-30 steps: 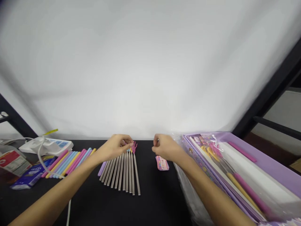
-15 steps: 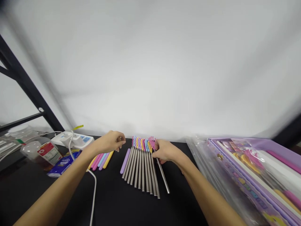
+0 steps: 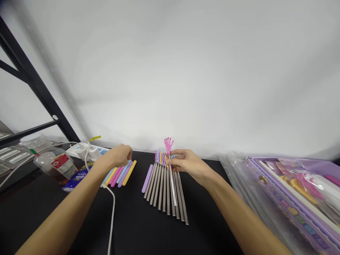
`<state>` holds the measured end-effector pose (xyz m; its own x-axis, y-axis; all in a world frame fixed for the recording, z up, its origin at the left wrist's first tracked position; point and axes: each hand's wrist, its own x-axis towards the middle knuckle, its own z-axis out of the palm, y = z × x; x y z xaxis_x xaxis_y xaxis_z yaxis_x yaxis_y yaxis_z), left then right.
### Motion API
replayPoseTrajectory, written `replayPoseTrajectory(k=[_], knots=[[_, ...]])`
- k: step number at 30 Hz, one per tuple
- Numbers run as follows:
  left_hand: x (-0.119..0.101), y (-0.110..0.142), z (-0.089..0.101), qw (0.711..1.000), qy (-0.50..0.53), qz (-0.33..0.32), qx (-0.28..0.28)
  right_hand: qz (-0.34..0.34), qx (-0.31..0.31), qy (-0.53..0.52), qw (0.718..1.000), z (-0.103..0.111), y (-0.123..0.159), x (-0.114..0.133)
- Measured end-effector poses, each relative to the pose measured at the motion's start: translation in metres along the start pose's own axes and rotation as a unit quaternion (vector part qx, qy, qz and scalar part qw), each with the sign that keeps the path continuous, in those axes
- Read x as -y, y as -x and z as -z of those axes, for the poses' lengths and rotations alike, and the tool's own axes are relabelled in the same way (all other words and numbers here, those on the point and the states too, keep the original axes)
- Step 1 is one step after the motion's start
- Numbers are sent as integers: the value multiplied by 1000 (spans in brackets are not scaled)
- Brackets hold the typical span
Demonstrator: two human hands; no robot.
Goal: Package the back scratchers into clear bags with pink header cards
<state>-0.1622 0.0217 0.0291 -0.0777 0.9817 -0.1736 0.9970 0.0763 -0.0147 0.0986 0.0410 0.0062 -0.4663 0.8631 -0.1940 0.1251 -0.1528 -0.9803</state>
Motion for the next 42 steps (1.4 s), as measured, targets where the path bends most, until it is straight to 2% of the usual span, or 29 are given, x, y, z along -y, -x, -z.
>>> replayPoseTrajectory(k=[4,9,17,30,35,38,42], knots=[[7,1,4,999,-26,28,25,44,-24,-70,996,-13,-5,-5],[12,-4,-1,997,-29,41,51,91,-49,-151,983,-30,-9,-9],[14,-13,-9,996,-27,65,47,79,-44,-136,987,-36,-10,-15],[5,-9,-2,995,-25,63,73,75,-46,-141,986,-37,-9,-15],[10,-1,16,999,-15,2,38,84,-83,-165,979,-27,-11,-12],[7,11,29,994,36,-102,17,106,-113,-184,971,-19,-10,-8],[-9,24,34,964,107,-238,58,137,-148,-188,961,-9,-2,0]])
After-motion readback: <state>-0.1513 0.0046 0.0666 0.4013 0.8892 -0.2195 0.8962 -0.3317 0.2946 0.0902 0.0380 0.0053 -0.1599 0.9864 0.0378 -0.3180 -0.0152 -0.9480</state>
